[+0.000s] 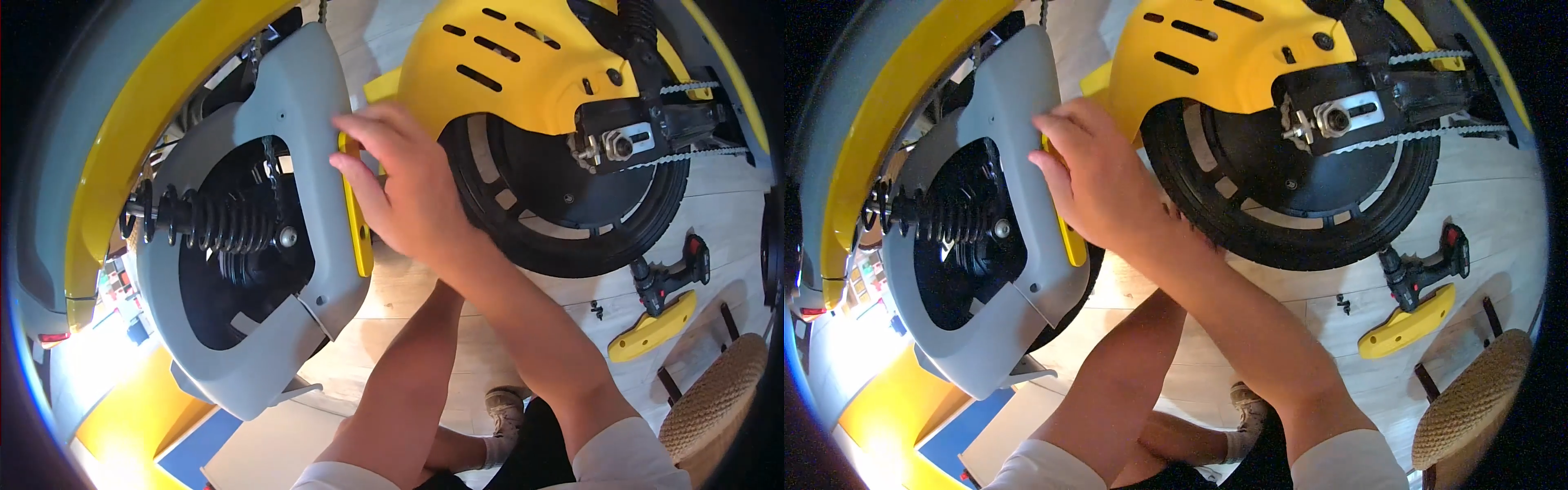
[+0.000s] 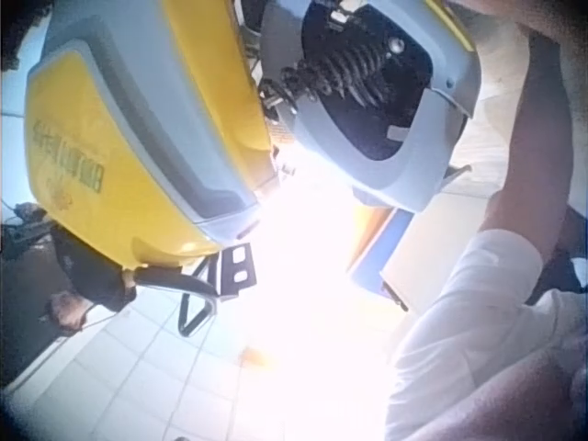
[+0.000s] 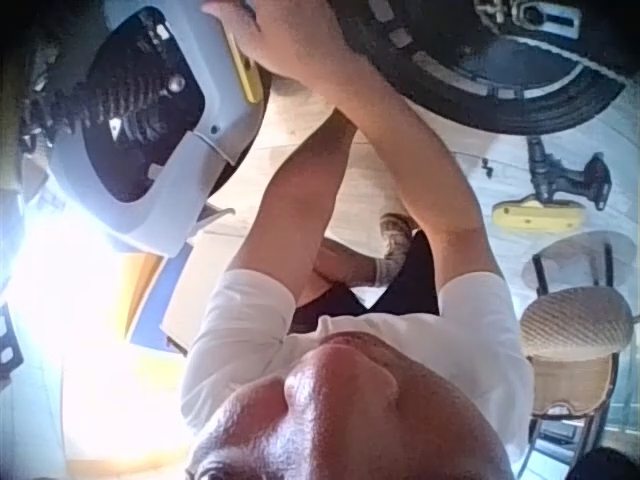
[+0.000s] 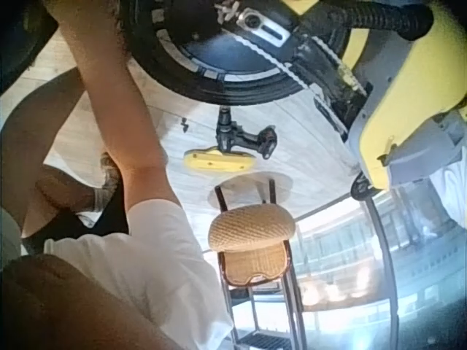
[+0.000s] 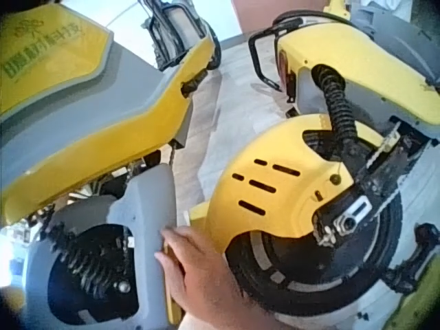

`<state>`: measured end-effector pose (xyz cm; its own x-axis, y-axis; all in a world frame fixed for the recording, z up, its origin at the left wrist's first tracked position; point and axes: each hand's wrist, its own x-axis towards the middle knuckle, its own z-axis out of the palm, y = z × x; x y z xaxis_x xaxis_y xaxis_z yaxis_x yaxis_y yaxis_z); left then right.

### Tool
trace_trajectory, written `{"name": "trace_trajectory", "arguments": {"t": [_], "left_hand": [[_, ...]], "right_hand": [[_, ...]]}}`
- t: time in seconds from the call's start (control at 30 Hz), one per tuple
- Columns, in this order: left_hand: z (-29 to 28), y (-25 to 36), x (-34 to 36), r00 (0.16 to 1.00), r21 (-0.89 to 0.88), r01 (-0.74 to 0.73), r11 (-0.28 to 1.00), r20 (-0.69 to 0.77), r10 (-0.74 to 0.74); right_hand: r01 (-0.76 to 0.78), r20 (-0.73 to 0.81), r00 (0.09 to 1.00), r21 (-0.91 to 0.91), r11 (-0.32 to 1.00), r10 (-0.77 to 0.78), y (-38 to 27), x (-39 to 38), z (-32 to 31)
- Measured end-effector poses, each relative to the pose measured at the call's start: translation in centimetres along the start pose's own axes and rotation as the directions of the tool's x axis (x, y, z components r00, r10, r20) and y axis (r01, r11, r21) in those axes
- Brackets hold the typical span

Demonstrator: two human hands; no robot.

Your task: Repairing a yellow electric scooter by using an electric screwdriver to remove screws, adjusting the chain, and reinstalling plastic covers.

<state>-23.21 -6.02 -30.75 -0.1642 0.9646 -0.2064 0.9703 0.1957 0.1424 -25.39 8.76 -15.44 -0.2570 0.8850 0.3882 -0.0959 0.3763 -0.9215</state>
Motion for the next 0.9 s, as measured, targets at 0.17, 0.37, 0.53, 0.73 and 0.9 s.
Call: {"name": "trace_trajectory", "arguments": {"t": [0.17,0.37,0.53,0.73,0.9], "left_hand": [[-0.3,-0.1,0.0,1.0,0.055,0.0,0.998,0.01,-0.001],[-0.4,0.5,0.4,0.999,0.127,-0.024,0.992,0.045,0.019],[1.2,-0.4,0.2,0.997,0.044,-0.061,0.997,0.044,0.059],[1.3,-0.1,1.1,0.988,-0.065,-0.071,0.995,-0.139,0.061],[3.2,-1.1,0.1,0.998,0.088,-0.018,0.996,-0.056,0.023]], "right_hand": [[-0.006,-0.053,0.999,0.106,0.994,0.011,0.8,-0.6,1.1],[0.03,-0.118,0.993,0.161,0.987,-0.011,1.4,-0.1,1.1],[-0.274,-0.085,0.946,0.307,0.911,0.313,-4.9,-5.0,-3.3],[0.41,-0.352,0.911,0.826,-0.387,0.214,-13.5,-4.8,-10.8],[0.482,-0.446,0.876,0.809,-0.337,0.182,-14.5,-5.4,-12.2]]}}
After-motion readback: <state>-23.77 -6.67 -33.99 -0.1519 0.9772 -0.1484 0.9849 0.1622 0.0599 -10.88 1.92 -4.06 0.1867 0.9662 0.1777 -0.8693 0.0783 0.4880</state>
